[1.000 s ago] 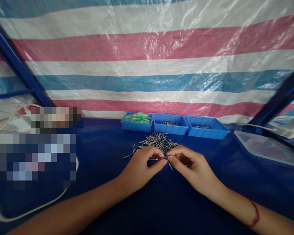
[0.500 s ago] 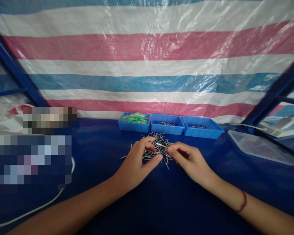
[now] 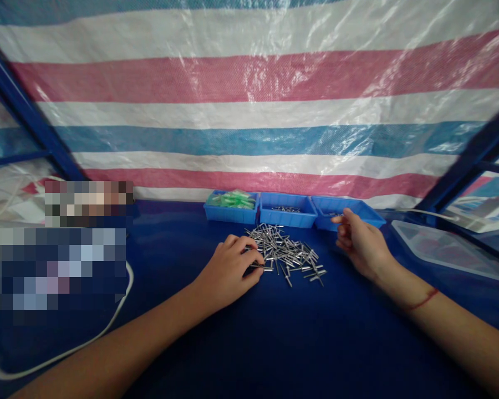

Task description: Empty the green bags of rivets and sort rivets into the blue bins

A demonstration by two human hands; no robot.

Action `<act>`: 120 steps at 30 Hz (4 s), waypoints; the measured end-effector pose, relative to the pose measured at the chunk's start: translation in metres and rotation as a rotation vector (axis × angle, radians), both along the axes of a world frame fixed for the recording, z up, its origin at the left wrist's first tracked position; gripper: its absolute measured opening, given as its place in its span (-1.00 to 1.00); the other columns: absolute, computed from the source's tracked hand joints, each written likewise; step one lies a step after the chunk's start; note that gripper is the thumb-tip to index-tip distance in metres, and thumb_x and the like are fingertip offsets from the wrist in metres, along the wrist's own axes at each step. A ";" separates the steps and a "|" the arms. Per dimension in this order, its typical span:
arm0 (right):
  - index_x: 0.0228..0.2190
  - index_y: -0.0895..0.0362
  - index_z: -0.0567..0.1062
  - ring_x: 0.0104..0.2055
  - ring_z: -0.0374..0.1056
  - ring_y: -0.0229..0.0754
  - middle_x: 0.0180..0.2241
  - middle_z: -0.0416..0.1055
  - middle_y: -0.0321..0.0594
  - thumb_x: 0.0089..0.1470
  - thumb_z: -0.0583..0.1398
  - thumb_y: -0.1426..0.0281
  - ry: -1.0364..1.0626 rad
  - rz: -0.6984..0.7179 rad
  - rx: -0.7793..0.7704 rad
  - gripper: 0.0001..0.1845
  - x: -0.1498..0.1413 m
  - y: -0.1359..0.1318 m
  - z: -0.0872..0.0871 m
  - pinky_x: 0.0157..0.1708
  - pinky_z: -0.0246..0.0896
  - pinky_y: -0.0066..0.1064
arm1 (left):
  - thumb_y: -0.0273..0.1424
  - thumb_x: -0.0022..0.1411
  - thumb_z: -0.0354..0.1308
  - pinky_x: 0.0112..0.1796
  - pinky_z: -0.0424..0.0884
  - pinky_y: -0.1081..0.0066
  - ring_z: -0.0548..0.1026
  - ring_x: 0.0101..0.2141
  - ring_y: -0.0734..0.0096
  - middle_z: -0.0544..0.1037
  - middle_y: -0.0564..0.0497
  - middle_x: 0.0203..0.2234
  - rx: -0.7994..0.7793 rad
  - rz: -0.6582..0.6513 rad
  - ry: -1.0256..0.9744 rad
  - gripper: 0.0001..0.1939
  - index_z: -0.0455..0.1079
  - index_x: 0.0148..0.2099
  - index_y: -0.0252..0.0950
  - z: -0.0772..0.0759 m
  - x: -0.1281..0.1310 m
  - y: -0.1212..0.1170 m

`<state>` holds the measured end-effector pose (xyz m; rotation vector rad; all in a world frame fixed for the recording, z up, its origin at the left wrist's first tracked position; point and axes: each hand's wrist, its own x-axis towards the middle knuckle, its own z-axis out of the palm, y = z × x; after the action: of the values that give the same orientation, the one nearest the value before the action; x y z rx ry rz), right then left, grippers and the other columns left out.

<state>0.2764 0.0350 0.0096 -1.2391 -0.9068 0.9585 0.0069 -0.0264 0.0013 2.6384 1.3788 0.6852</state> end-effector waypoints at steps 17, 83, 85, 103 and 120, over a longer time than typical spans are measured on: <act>-0.44 0.12 0.46 -0.51 0.27 -0.29 -0.54 0.36 -0.29 0.12 0.11 0.32 -0.850 0.475 0.519 -0.81 -0.057 -0.065 -0.011 -0.50 0.16 -0.46 | -0.38 0.34 -0.08 -0.17 0.22 0.27 0.31 -0.16 0.28 0.42 -0.01 -0.17 0.023 0.033 -0.004 -0.82 0.35 -0.22 -0.25 0.001 0.014 -0.007; -0.56 0.11 0.46 -0.64 0.09 -0.39 -0.65 0.23 -0.38 -0.16 0.29 0.28 -0.111 -0.032 0.068 -0.83 -0.002 0.003 -0.002 -0.71 0.00 -0.53 | -0.34 0.24 0.09 -0.20 0.25 0.24 0.37 -0.16 0.22 0.44 -0.01 -0.17 -0.014 0.018 0.039 -0.86 0.43 -0.19 -0.21 0.002 0.005 -0.008; -0.59 0.12 0.44 -0.67 0.07 -0.40 -0.67 0.18 -0.39 -0.17 0.29 0.28 -0.083 -0.049 0.035 -0.81 0.004 0.008 -0.002 -0.75 -0.03 -0.53 | -0.34 0.26 0.06 -0.21 0.24 0.25 0.37 -0.15 0.22 0.45 0.00 -0.18 -0.017 0.008 0.070 -0.85 0.43 -0.21 -0.22 0.002 0.006 -0.009; -0.59 0.16 0.47 -0.63 0.13 -0.34 -0.69 0.21 -0.36 -0.01 0.16 0.05 -0.514 0.300 0.097 -0.57 -0.031 -0.029 -0.004 -0.62 0.02 -0.48 | -0.32 0.33 0.01 -0.23 0.09 0.32 0.35 -0.18 0.32 0.46 0.04 -0.24 0.018 -0.042 0.190 -0.81 0.44 -0.20 -0.19 0.006 0.004 -0.007; -0.35 0.12 0.46 -0.43 0.36 -0.30 -0.43 0.45 -0.27 0.13 0.13 0.39 -0.990 0.615 0.604 -0.89 -0.057 -0.069 -0.007 -0.40 0.26 -0.45 | -0.40 0.32 0.02 -0.20 0.22 0.39 0.45 -0.28 0.44 0.53 0.07 -0.33 -0.033 -0.133 -0.170 -0.88 0.37 -0.21 -0.27 0.005 0.015 -0.013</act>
<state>0.2190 -0.0336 0.0022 -0.8642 -2.2570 0.3857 0.0224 -0.0398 0.0068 2.5500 1.1485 0.8389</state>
